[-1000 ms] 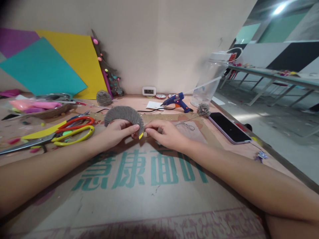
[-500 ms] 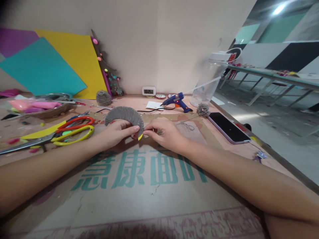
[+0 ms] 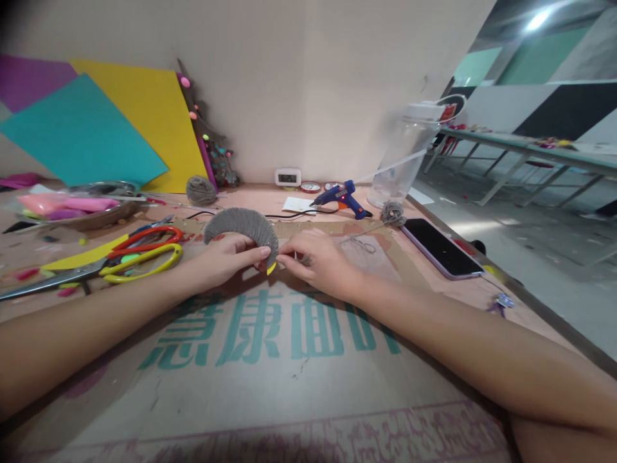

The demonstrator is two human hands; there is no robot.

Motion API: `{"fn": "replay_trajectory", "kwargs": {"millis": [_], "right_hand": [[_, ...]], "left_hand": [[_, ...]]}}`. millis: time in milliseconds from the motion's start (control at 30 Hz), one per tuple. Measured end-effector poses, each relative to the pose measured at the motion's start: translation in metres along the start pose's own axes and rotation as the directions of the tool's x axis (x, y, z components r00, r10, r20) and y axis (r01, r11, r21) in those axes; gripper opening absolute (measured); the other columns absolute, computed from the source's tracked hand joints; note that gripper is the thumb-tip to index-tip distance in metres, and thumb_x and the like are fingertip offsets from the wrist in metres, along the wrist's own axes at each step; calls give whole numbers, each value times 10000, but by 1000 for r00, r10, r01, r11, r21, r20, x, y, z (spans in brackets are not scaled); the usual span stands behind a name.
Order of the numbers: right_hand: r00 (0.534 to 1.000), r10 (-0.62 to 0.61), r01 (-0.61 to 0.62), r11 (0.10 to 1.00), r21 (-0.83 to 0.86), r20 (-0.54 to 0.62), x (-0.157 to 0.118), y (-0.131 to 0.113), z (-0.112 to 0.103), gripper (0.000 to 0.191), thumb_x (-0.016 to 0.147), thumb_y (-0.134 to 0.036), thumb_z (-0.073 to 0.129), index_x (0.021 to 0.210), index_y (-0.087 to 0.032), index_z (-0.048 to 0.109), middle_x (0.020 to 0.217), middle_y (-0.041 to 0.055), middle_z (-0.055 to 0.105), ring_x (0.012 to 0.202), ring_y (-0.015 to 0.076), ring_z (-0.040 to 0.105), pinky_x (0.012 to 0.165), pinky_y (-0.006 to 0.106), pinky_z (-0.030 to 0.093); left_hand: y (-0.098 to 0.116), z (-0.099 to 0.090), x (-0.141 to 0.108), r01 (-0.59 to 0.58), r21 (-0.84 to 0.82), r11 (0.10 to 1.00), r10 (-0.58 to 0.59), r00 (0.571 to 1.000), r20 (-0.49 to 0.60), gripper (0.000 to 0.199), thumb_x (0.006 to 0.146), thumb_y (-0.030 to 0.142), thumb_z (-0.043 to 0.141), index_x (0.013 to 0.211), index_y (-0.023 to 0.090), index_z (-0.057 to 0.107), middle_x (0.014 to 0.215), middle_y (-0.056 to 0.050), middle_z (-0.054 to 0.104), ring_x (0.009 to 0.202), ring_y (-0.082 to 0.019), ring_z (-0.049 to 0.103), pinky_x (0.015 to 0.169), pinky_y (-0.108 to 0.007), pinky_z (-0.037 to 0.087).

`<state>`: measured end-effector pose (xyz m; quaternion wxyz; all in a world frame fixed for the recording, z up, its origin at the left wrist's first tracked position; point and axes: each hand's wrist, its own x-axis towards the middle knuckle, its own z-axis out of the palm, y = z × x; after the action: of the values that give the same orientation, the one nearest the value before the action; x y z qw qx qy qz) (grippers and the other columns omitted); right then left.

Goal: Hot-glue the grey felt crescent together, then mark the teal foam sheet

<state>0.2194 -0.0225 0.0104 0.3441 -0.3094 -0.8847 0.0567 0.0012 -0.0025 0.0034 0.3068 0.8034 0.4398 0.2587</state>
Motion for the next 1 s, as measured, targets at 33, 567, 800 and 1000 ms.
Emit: {"fn": "replay_trajectory", "kwargs": {"millis": [33,567,800,1000], "right_hand": [[1000,3,-3,1000,4,4,0,0,-1,156,922,-267,554,825,-202,657,753,20,685,722,159,585,731,304,425],[994,103,-105,989,100,29,1,-4,-1,153,891,-279,595,832,-200,711,775,20,711,746,159,619,750,295,464],[880,385,-472,776,419,279,5,-2,-6,278,919,-373,518,825,-166,678,747,17,686,691,137,620,629,249,468],[838,404,-545,591,595,366,7,-2,-5,143,853,-292,607,912,-162,606,718,-11,632,646,109,586,582,227,444]], "left_hand": [[1,0,0,2,-6,1000,-2,1000,-7,499,866,593,487,679,173,680,663,-37,683,618,-165,588,543,-240,384],[2,1,0,44,-59,997,-44,999,10,502,852,603,505,692,156,669,694,-44,698,551,-142,574,503,-239,375],[12,2,-6,31,87,996,-21,994,-111,518,866,599,477,666,159,662,576,-10,622,553,-146,528,513,-245,316],[25,1,-12,60,198,978,-20,980,-199,493,868,600,471,755,176,696,666,-19,670,644,-184,577,593,-268,343]]}}
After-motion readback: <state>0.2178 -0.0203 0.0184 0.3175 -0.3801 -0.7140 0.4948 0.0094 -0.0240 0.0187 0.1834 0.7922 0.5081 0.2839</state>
